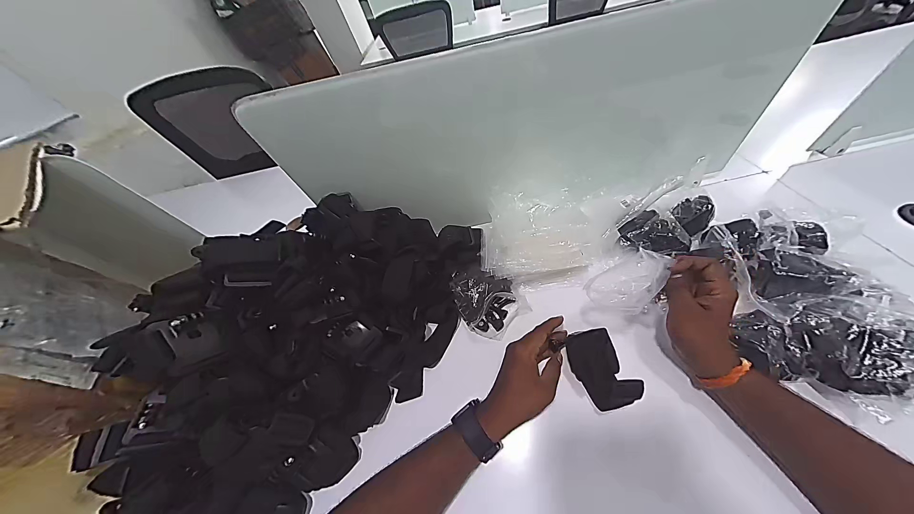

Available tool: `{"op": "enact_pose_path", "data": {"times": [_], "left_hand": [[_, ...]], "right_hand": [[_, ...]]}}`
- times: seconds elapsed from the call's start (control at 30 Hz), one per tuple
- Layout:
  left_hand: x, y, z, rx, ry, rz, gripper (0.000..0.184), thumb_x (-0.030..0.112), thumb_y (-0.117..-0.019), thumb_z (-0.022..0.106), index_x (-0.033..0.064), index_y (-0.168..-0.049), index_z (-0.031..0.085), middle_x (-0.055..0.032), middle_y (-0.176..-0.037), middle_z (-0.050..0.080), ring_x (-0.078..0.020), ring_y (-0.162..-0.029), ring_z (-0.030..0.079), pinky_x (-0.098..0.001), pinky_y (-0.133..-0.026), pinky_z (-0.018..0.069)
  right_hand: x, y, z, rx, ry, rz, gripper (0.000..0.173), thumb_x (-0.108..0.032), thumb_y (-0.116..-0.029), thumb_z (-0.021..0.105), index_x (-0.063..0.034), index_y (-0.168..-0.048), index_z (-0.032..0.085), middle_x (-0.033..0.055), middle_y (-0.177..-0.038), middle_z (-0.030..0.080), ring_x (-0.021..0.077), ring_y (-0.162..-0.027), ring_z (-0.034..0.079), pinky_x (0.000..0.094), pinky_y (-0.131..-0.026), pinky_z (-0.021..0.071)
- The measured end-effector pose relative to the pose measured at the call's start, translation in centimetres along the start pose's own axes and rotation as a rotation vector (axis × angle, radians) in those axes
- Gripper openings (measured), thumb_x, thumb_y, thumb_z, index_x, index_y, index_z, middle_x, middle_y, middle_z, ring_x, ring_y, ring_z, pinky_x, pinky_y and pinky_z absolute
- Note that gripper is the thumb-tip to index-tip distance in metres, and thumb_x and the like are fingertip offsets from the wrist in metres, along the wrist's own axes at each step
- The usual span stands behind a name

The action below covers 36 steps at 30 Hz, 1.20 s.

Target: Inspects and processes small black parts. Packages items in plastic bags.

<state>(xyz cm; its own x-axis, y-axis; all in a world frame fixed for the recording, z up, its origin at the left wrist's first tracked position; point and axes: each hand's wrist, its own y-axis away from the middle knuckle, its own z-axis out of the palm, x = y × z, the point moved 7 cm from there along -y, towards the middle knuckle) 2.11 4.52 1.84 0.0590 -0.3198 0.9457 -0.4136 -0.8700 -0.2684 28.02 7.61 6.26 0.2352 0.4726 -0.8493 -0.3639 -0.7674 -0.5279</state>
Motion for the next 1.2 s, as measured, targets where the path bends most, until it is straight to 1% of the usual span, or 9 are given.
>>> {"op": "enact_pose_path", "data": {"times": [0.17, 0.3, 0.4, 0.6, 0.7, 0.8, 0.97, 1.07, 1.2], "left_hand": [[1.1, 0.2, 0.3, -0.074, -0.018, 0.111, 0.069, -0.008, -0.0787, 0.058, -0.0187, -0.145, 0.04, -0.0282, -0.144, 0.055, -0.0267, -0.134, 0.057, -0.0374, -0.113, 0.0482], [1.4, 0.3, -0.5, 0.03, 0.038, 0.126, 0.052, 0.017, -0.0955, 0.064, -0.0188, -0.132, 0.052, -0.0239, -0.13, 0.065, -0.0197, -0.123, 0.064, -0.0341, -0.108, 0.051], [1.3, 0.7, -1.7, 0.272, 0.18, 0.043, 0.034, 0.004, -0.0949, 0.067, -0.013, -0.122, 0.058, -0.0107, -0.115, 0.071, -0.01, -0.109, 0.068, -0.03, -0.1, 0.0569], [-0.1, 0.9, -3.6, 0.527, 0.341, -0.044, 0.022, 0.001, -0.101, 0.041, -0.0059, -0.112, 0.059, -0.0059, -0.1, 0.074, -0.0108, -0.098, 0.071, -0.0335, -0.091, 0.0594], [-0.2, 0.9, -3.6, 0.51, 0.371, -0.052, 0.025, 0.005, -0.1038, 0.038, -0.0062, -0.117, 0.056, -0.0067, -0.105, 0.072, -0.0108, -0.104, 0.069, -0.0341, -0.095, 0.0572], [-0.1, 0.7, -3.6, 0.498, 0.373, -0.076, 0.024, 0.003, -0.1036, 0.039, -0.0049, -0.112, 0.059, -0.0066, -0.102, 0.073, -0.0113, -0.1, 0.07, -0.034, -0.093, 0.0583], [0.2, 0.0, -2.9, 0.378, 0.306, -0.084, 0.018, -0.002, -0.101, 0.046, -0.0023, -0.106, 0.064, -0.0018, -0.095, 0.074, -0.0067, -0.092, 0.071, -0.0287, -0.088, 0.0593], [0.3, -0.2, -2.1, 0.217, 0.155, -0.044, 0.011, -0.002, -0.0942, 0.059, -0.0025, -0.099, 0.068, -0.0001, -0.088, 0.073, -0.0033, -0.082, 0.069, -0.0255, -0.08, 0.06], [0.4, -0.1, -1.1, 0.053, -0.001, -0.04, 0.007, 0.007, -0.0877, 0.072, 0.0008, -0.089, 0.07, 0.0023, -0.076, 0.07, 0.0017, -0.068, 0.063, -0.0188, -0.065, 0.0549]], "right_hand": [[-1.1, 2.3, 2.8, -0.195, -0.157, 0.1, 0.018, -0.002, -0.0961, 0.056, -0.0115, -0.111, 0.061, -0.0086, -0.084, 0.069, 0.0042, -0.067, 0.066, 0.0238, -0.066, 0.059], [-1.9, 4.6, 5.0, -0.437, -0.198, 0.057, 0.033, -0.001, -0.092, 0.066, -0.0016, -0.123, 0.055, 0.0006, -0.106, 0.068, 0.0069, -0.077, 0.067, 0.0252, -0.071, 0.0607], [-2.7, 6.4, 6.3, -0.657, -0.145, -0.021, 0.046, -0.005, -0.0926, 0.069, -0.0013, -0.133, 0.048, 0.004, -0.121, 0.062, 0.0075, -0.089, 0.068, 0.026, -0.079, 0.0612], [-2.3, 5.4, 5.3, -0.559, 0.231, -0.048, 0.03, -0.026, -0.1014, 0.057, -0.0018, -0.12, 0.057, 0.0035, -0.101, 0.066, 0.0064, -0.076, 0.063, 0.0232, -0.063, 0.0547], [-2.5, 7.6, 6.8, -0.85, 0.369, -0.001, 0.029, -0.029, -0.1038, 0.053, -0.0037, -0.112, 0.065, 0.0088, -0.091, 0.065, 0.0141, -0.067, 0.06, 0.0329, -0.061, 0.0533], [-4.6, 11.0, 8.4, -1.103, 0.146, -0.14, 0.023, -0.023, -0.1045, 0.055, -0.0052, -0.113, 0.065, 0.0076, -0.094, 0.066, 0.0088, -0.069, 0.062, 0.0248, -0.062, 0.0553], [-6.3, 8.6, 5.8, -0.626, 0.196, -0.509, 0.023, -0.026, -0.1047, 0.051, -0.0075, -0.101, 0.065, 0.006, -0.082, 0.065, 0.0107, -0.073, 0.063, 0.0249, -0.065, 0.0536], [-5.5, 6.4, 4.2, -0.38, 0.224, -0.489, 0.034, -0.034, -0.0971, 0.065, -0.0114, -0.119, 0.054, 0.0074, -0.103, 0.061, 0.0117, -0.094, 0.061, 0.0253, -0.078, 0.0521], [-4.1, 6.4, 5.2, -0.528, 0.095, -0.339, 0.073, -0.038, -0.0886, 0.078, -0.0083, -0.144, 0.041, 0.0116, -0.132, 0.059, 0.0167, -0.119, 0.06, 0.0336, -0.099, 0.0524]]}}
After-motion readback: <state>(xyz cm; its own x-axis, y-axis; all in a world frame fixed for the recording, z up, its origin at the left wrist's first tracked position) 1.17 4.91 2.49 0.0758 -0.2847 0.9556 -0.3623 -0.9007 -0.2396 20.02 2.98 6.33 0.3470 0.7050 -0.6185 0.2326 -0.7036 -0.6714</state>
